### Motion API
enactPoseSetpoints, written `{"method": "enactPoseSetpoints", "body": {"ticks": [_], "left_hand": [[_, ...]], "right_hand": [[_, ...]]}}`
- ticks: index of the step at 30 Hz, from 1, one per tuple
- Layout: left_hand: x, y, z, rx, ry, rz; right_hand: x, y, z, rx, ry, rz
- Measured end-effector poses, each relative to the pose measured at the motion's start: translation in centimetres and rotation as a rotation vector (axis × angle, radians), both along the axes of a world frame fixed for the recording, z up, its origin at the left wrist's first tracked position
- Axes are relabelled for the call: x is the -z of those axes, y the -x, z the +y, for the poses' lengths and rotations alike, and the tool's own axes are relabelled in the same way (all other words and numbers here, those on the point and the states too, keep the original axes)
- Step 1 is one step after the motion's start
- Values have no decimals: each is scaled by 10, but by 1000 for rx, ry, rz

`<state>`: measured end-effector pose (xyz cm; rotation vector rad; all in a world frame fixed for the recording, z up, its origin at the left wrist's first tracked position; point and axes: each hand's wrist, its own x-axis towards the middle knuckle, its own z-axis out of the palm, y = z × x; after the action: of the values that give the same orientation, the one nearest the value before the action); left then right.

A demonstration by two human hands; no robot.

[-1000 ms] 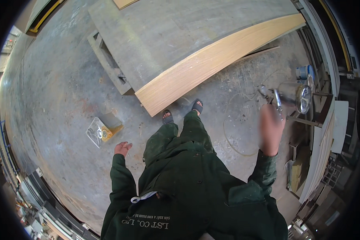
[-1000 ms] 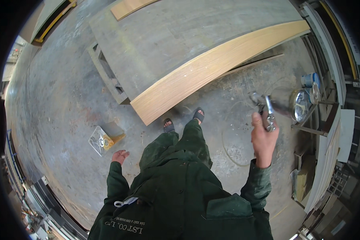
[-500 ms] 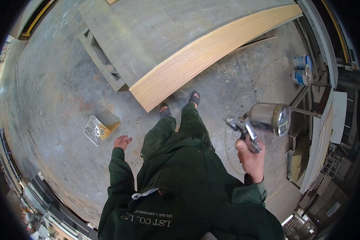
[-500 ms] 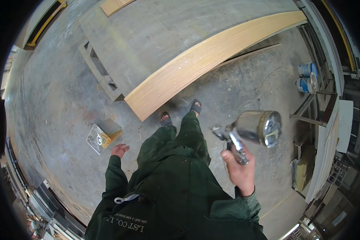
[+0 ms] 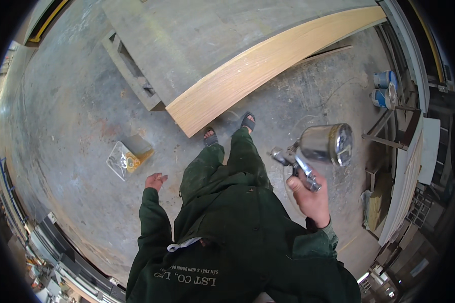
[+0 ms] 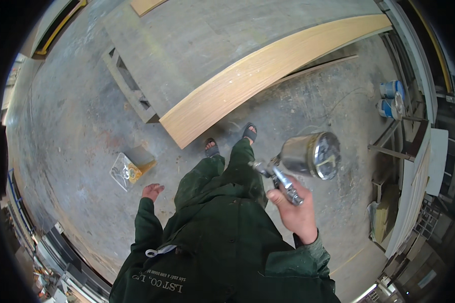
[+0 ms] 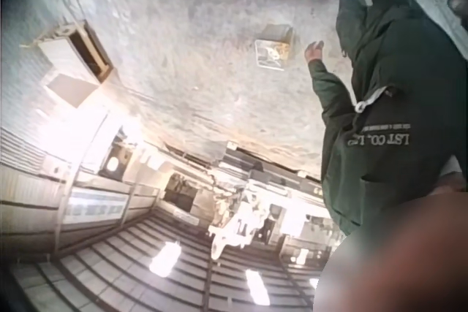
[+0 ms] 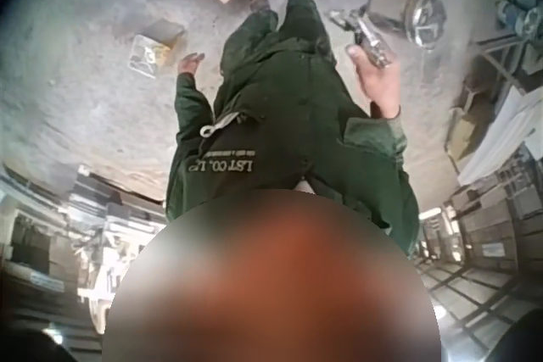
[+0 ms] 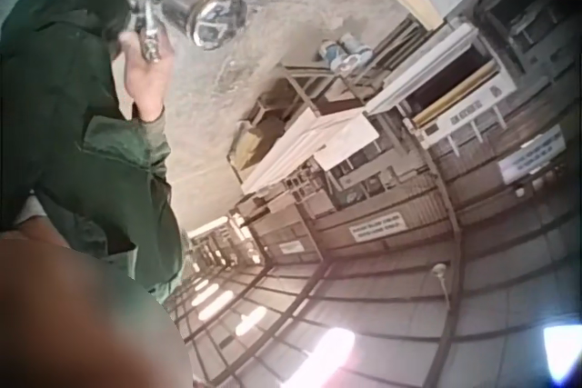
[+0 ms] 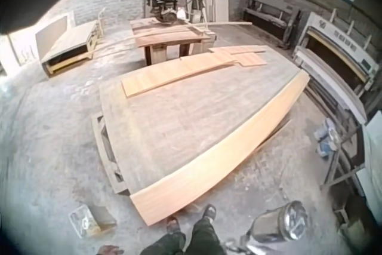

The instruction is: Preparing a spray gun and applying varnish to long wooden planks in a factory.

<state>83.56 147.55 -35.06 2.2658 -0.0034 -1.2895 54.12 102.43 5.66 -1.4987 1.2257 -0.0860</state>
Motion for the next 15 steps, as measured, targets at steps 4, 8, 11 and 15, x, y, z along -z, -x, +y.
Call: {"method": "enactPoseSetpoints", "body": {"ticks": [4,8,11,15], "left_hand": [[14,7,7,-77,55,16],[14,4,-5,22,57,-5],[1,-7,-27,-28,39,2],[-13,-10,-35,-57,78,16]], "right_hand": [[5,21,-36,109,223,12],[14,39,-76,219,423,25],[7,41,-102,327,518,34],[1,43,-114,400,543,48]]}}
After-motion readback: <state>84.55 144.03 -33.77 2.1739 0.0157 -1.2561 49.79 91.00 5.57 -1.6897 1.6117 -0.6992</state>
